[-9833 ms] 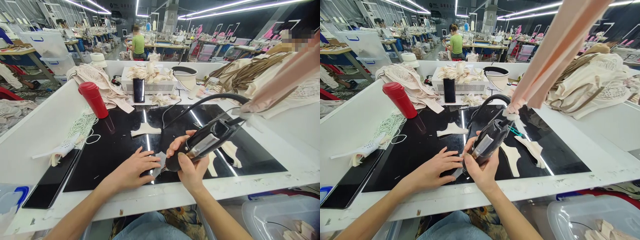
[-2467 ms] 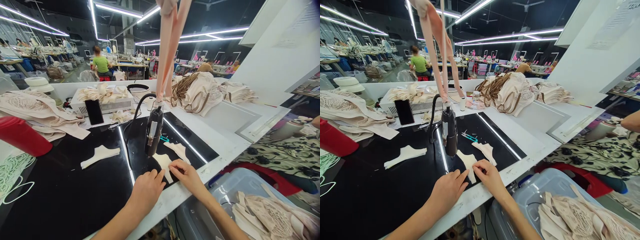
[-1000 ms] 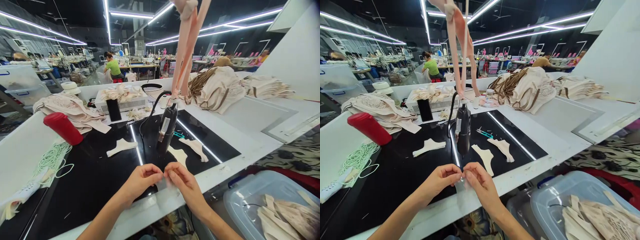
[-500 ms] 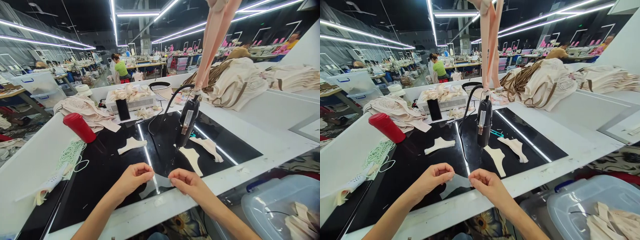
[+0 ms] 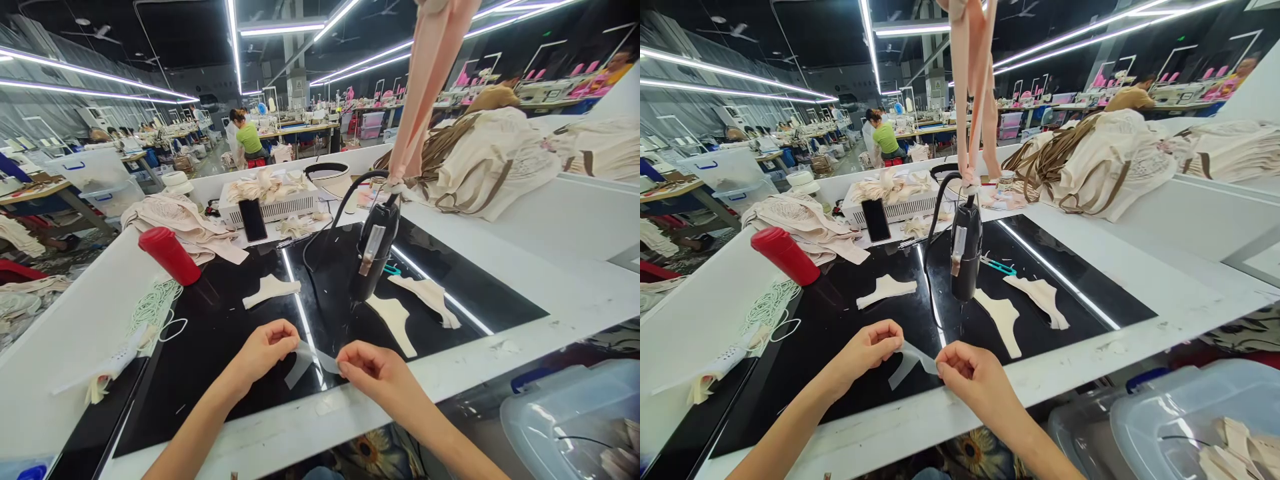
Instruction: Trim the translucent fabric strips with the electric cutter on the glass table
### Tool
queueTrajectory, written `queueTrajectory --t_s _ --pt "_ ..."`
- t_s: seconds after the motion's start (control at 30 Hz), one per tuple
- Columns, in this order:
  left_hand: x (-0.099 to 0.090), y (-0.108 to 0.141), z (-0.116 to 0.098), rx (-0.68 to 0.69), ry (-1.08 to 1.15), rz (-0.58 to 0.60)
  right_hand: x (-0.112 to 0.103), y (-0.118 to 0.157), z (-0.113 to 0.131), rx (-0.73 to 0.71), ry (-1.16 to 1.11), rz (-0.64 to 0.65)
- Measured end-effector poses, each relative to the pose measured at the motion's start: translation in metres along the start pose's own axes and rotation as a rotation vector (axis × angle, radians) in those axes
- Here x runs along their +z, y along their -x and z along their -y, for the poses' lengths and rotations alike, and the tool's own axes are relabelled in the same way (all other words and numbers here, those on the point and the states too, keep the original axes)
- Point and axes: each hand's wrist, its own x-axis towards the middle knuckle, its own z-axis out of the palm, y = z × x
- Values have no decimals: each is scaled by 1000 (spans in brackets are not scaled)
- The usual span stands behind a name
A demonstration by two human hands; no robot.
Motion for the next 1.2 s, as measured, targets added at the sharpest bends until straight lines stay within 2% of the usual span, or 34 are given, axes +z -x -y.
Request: queueTrajectory --t_s 0.1,0.27,0.33,0.43,0.6,0.77,0.87,0.97,1.03,1.2 --pt "2 0 0 8 0 -9 1 3 4 -49 41 15" --pt "9 6 -5 91 22 83 -6 5 5 -106 -137 215" --pt "12 11 -7 171 78 149 -9 3 3 -139 -192 170" --pt "14 15 -9 295 158 242 -8 0 1 -211 -133 76" --pt "15 10 -7 345 214 304 3 -5 -1 -277 21 160" --pt "7 -1 1 359 80 189 7 -12 -4 -271 215 46" --pt "3 -8 10 384 -149 64 8 -18 -8 -322 387 2" --pt "2 -12 21 498 -430 -50 10 -23 -15 -387 574 -34" --pt "2 -13 27 598 -569 -77 12 -25 -18 -429 711 -65" --pt "0 -15 39 733 -728 -133 9 -25 -16 -440 904 -107"
